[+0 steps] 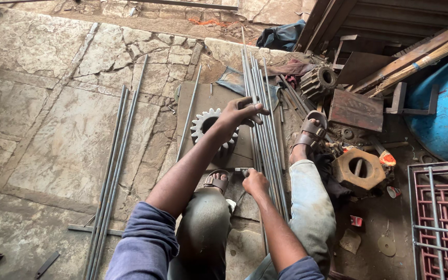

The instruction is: The person sits on the floor and repeatedly hammers long metal rods using a smaller metal piece as a makeshift hammer. The rods are positioned against a large gear-like object on the ground. The person handles the rods one at a time, striking them multiple times before moving to the next rod.

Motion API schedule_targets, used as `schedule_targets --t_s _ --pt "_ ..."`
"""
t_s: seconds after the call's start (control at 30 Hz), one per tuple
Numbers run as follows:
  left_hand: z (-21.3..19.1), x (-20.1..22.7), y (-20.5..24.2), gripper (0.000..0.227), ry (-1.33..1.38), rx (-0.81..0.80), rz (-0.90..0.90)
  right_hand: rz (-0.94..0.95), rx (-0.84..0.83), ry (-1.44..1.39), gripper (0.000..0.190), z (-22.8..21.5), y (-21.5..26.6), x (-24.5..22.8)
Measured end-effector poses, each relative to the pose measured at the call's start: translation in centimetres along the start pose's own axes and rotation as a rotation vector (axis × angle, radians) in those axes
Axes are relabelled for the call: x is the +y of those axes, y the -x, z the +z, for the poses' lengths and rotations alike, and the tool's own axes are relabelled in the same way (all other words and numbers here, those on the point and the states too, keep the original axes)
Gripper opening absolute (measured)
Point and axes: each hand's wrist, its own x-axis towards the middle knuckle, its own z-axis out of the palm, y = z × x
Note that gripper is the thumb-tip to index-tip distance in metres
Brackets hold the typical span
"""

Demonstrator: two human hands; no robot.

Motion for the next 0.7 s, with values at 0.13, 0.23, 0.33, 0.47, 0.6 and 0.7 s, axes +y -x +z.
schedule_targets --t_s 0.13,0.23,0.33,0.47,0.6,0.7 --pt "0.4 0.7 -0.4 0.042 0.065 -0.019 -0.065 -0.024 0.003 -0.021 0.032 -0.1 0.2 0.0" --pt "0.9 1.4 -0.6 0.044 0.146 -0.013 -0.066 -0.019 0.012 -0.039 0.032 0.3 0.0 0.2" --pt "1.7 1.6 -0.2 0.047 0.243 0.006 -0.026 -0.047 0.059 -0.051 0.033 0.9 -0.3 0.6" --pt "2.3 1.1 1.1 0.051 0.242 0.02 0.022 -0.056 0.067 -0.063 0.032 1.4 -0.6 0.8" --pt "2.6 -0.3 1.8 0.052 0.209 0.038 -0.01 -0.069 0.075 -0.076 0.031 1.5 -0.6 1.0" --pt "2.7 -1.4 1.5 0.051 0.26 0.04 -0.039 -0.057 0.051 -0.07 0.03 1.2 -0.5 0.7"
